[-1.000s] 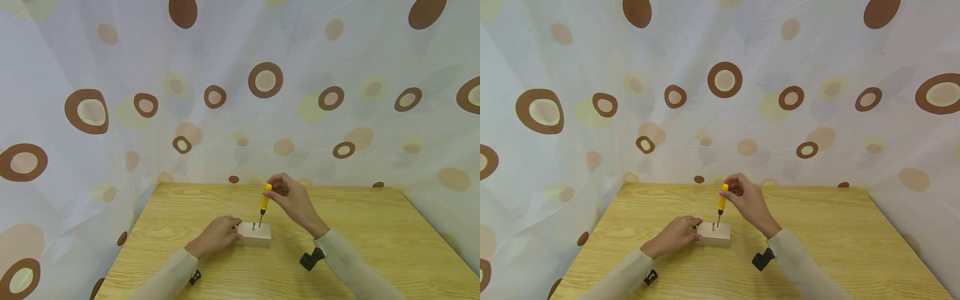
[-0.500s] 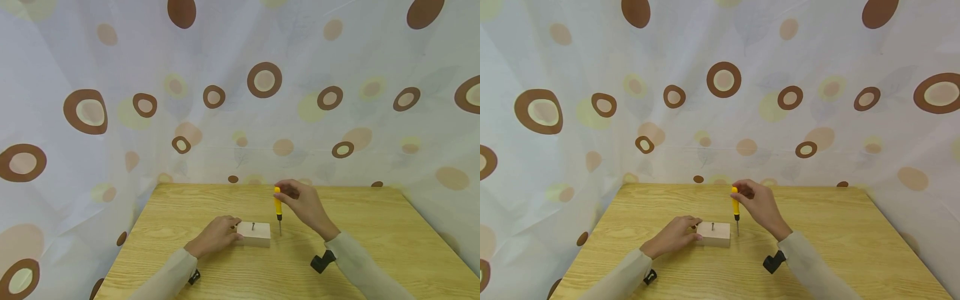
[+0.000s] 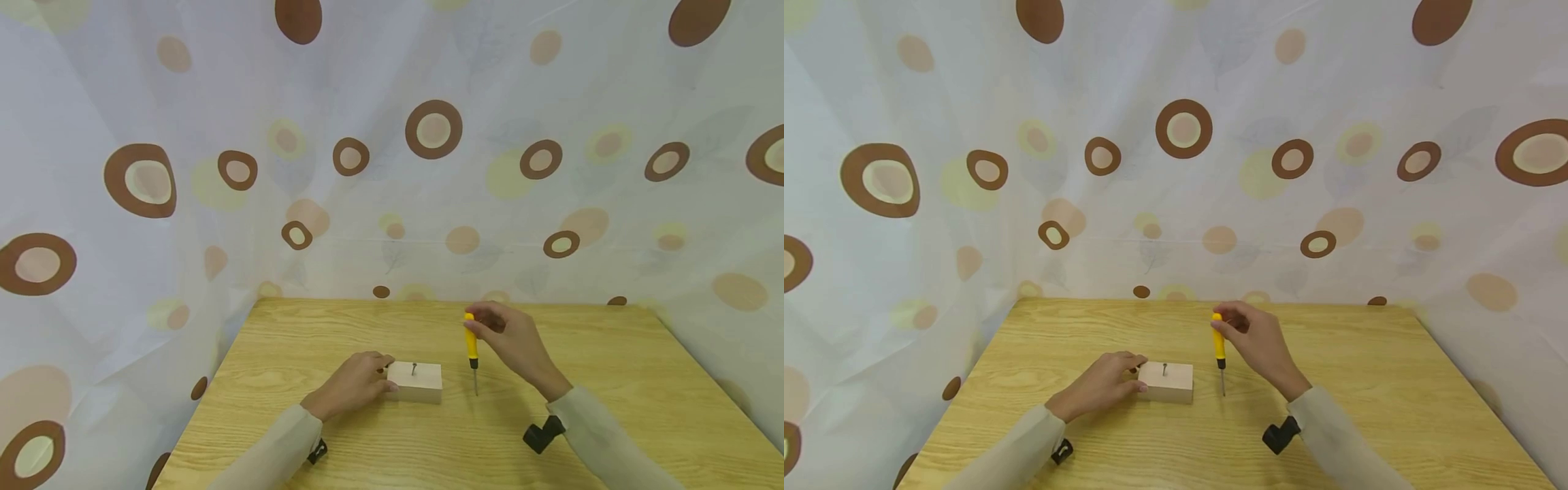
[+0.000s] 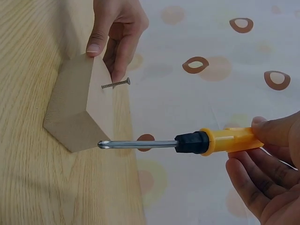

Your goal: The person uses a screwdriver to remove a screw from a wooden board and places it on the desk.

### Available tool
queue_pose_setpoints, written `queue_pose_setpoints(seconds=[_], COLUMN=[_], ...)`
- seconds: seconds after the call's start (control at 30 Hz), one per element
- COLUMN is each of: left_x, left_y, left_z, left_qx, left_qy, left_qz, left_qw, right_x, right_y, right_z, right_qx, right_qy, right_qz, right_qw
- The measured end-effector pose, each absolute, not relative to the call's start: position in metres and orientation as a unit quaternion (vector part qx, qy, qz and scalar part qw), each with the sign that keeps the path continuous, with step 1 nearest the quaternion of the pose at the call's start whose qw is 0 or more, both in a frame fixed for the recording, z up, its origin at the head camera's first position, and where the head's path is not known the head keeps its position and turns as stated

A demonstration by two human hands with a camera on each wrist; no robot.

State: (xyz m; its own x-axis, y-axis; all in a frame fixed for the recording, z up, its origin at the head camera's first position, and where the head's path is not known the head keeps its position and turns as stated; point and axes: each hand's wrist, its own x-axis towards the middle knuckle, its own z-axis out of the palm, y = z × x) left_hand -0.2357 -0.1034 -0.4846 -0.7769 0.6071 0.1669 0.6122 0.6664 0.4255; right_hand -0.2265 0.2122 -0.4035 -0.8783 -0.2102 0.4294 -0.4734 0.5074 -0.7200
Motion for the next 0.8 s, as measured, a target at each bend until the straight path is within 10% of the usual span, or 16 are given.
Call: queue_pose_setpoints(seconds=[0.8], left_x=[-0.232], left_y=[-0.102], left_z=[-0.481], left_qx=[-0.335], left_qy=[-0.912], left_qz=[-0.236], left_qw=[0.009], right_x=[-0.219], right_y=[0.252], right_z=[-0.433], right_qx=[0.172], right_qy=[-0.877], right_qz=[0.425], right_qw=[0.142])
